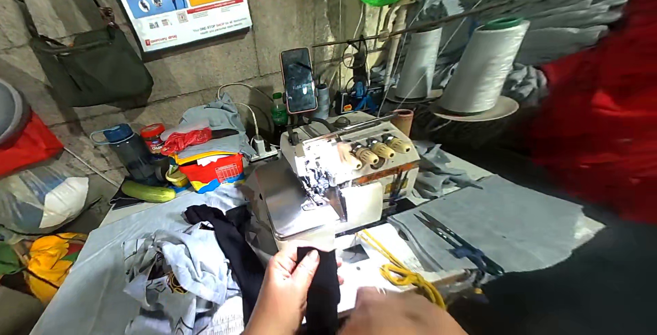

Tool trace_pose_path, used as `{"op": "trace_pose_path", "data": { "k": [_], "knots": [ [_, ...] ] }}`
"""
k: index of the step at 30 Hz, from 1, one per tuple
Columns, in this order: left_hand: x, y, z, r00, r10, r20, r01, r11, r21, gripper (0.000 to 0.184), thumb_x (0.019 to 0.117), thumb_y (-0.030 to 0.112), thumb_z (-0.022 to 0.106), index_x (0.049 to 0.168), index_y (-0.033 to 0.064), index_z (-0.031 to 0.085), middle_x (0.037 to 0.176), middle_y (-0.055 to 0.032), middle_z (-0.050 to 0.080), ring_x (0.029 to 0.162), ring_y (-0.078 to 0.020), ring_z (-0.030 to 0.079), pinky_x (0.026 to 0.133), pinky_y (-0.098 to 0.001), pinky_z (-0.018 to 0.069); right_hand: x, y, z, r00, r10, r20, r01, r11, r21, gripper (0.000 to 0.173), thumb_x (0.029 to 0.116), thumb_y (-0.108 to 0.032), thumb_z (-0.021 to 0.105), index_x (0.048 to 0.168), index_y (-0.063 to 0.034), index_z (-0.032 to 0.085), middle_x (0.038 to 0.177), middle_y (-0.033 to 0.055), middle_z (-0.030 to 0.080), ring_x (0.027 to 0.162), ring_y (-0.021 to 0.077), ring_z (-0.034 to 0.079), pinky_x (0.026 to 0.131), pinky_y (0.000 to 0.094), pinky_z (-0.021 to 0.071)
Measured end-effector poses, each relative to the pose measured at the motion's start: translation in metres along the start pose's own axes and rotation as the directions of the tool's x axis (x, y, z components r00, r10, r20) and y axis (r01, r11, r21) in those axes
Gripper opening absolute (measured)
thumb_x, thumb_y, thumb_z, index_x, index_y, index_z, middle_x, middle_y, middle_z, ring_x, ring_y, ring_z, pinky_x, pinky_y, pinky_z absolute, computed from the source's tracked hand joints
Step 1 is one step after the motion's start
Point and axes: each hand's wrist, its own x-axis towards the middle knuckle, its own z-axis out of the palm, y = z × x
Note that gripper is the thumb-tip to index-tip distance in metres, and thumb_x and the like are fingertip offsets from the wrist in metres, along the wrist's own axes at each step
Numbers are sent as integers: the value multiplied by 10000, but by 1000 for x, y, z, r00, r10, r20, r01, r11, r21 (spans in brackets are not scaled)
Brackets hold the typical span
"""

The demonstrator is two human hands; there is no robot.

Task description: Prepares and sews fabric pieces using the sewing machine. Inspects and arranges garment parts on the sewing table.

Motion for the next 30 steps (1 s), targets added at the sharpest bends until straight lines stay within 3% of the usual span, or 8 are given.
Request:
{"op": "trace_pose_path", "data": {
  "k": [3,6,13,17,19,22,25,30],
  "knots": [
    [-5,-8,7,998,31,-47,-30,999,33,197,1036,30,488,1086,3,676,942,32,720,882,-13,684,854,-225,573,11,26,20,975,18,-223,-64,977,-203,161,980,-146,637,920,-26,725,766,109,703,678,187,673,625,302,548],
    [-11,-7,8,995,-48,-83,46,999,-28,211,1050,24,436,1084,17,644,944,35,716,890,-20,686,849,-233,573,13,48,35,930,21,-367,-134,950,-283,203,980,-251,619,885,-104,723,718,24,683,618,84,618,573,210,500],
    [-17,-3,-8,989,-135,62,140,987,-73,304,1081,104,313,1152,47,604,985,45,714,919,-24,689,871,-249,568,15,55,36,928,118,-353,-218,941,-257,192,926,-275,633,831,-129,712,687,-22,665,595,25,596,551,182,479],
    [-19,1,-11,983,-148,111,156,986,-65,389,1103,164,215,1224,10,552,1043,17,696,997,-48,683,940,-281,560,18,57,37,931,123,-343,-219,942,-255,206,926,-299,631,811,-144,700,669,-43,652,577,6,579,526,172,462],
    [-19,0,-13,983,-132,130,139,989,-49,456,1109,238,186,1194,22,578,1046,16,710,1014,-59,688,954,-294,560,19,56,37,932,124,-340,-222,938,-265,217,928,-311,624,806,-150,703,654,-49,641,564,6,570,512,176,454],
    [-20,-4,-18,979,-78,189,83,996,-19,370,1094,286,360,1201,16,588,1072,35,710,1027,-45,681,960,-291,552,21,55,37,934,134,-332,-235,930,-284,224,923,-325,621,790,-159,690,633,-54,622,544,21,562,492,204,446],
    [-19,-5,-18,982,-35,184,29,999,39,219,1053,89,465,1185,21,625,1045,61,697,972,0,668,908,-240,559,20,58,38,924,157,-349,-262,925,-275,224,898,-362,639,778,-175,660,631,-76,592,537,13,541,490,207,445],
    [-19,-7,-17,997,-75,23,77,994,-78,252,1070,58,390,1183,3,609,1043,-2,723,965,-71,705,909,-292,585,9,68,29,944,235,-234,-278,945,-172,432,872,-504,667,1136,-167,723,1016,5,728,828,84,668,635,250,535]
  ]
}}
